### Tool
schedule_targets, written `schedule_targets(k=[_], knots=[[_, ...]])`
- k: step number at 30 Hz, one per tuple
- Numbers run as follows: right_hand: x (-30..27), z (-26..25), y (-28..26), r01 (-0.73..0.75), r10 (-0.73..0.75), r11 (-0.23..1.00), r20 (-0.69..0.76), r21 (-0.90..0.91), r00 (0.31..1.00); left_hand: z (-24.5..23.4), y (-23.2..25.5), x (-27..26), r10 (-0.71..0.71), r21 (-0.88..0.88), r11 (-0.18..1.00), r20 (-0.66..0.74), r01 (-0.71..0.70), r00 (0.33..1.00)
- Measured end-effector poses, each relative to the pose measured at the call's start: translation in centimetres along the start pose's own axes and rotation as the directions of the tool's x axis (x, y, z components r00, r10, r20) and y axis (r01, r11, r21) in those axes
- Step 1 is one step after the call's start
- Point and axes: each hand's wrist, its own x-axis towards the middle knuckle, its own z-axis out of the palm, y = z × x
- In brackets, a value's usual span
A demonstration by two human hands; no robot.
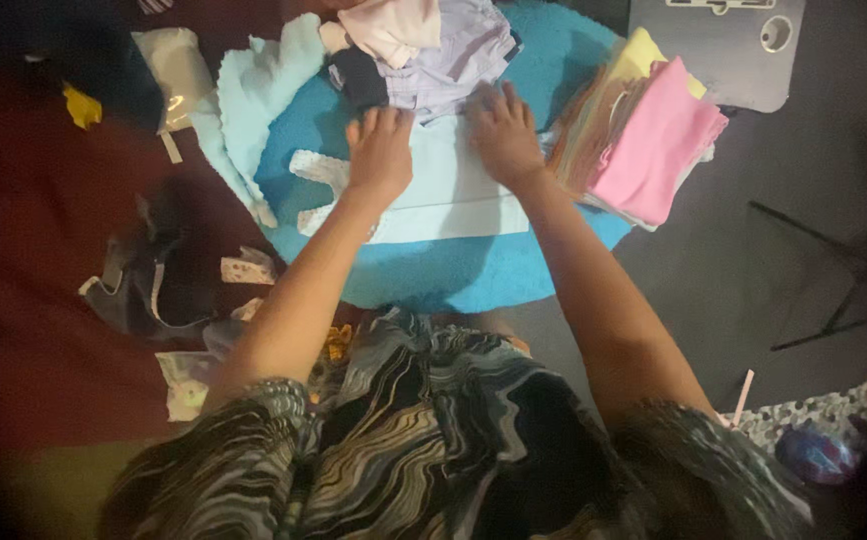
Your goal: The person folds several small garments by hand, smoothing each one out on a blue cushion and stacking them together.
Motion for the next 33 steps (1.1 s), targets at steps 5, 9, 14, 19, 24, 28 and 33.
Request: schedule_targets(k=[5,9,14,19,24,28,33], knots=[[0.5,-1.8,1.4,0.063,-0.062,0.998,0.065,-0.019,0.996,-1.1,-2.3,0.9,0.050,0.050,0.998,0.009,-0.050,0.999],[-3.3,-3.5,1.3,0.170,-0.169,0.965,0.021,-0.201,0.985,-2.8,-3.3,-1.4,0.230,-0.023,0.972,-0.122,-0.234,0.966],[-8.1,-3.7,1.1,0.267,-0.298,0.928,-0.089,-0.259,0.950,-4.1,-3.5,-4.8,0.392,0.028,0.920,-0.076,-0.391,0.917],[-8.8,-3.9,-1.0,0.089,-0.084,0.957,0.030,-0.275,0.996,-4.3,-3.2,-6.5,0.432,0.059,0.899,0.048,-0.434,0.901],[-7.3,-4.9,-4.1,0.133,-0.130,0.989,-0.050,0.061,0.990,-3.6,-2.7,-6.2,0.438,0.097,0.895,0.001,-0.436,0.899],[-7.9,-2.4,-6.4,0.238,-0.246,0.968,0.121,0.076,0.962,-3.7,-4.1,-5.8,0.284,0.099,0.932,0.399,-0.349,0.872],[-10.6,0.1,-5.9,0.124,-0.128,0.991,0.085,0.054,0.988,-5.0,-5.9,-6.6,0.379,0.105,0.906,0.227,-0.410,0.897]])
